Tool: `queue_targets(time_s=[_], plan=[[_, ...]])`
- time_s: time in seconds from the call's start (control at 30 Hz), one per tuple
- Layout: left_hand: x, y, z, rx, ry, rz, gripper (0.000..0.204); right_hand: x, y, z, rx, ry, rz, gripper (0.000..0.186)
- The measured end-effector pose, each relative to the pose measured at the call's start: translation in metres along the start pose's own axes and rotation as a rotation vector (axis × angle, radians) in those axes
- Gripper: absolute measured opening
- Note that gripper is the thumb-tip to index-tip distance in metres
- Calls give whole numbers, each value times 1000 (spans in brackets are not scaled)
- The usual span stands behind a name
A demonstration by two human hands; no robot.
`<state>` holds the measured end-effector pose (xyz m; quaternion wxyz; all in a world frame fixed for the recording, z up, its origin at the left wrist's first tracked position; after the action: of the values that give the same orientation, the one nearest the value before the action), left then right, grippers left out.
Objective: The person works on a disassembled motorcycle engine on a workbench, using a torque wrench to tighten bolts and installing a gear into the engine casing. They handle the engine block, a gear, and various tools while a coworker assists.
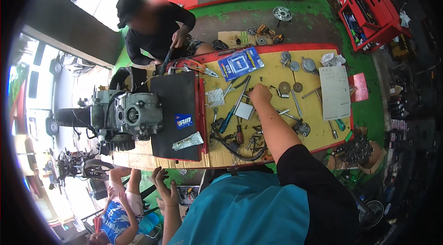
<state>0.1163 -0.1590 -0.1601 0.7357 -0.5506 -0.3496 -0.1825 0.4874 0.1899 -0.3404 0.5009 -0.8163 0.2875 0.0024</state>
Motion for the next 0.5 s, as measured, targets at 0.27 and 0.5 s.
queue_targets(time_s=[0.27,0.5], plan=[[-4,5,-1,16,-31,-47,54,0,19,-3,37,-42,46,32],[-7,-14,0,67,-24,-70,54,9,35,-6,157,-120,55,23]])
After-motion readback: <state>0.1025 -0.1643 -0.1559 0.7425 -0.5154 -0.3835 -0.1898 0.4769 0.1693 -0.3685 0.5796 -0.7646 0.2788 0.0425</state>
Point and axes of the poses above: each hand's wrist, its own z-axis towards the middle knuckle, its own y-axis out of the palm, x = y × z, the point moved 3 cm from there along z, towards the middle knuckle, and after that the axes turned 3 degrees about -z, right-handed, at the moved point
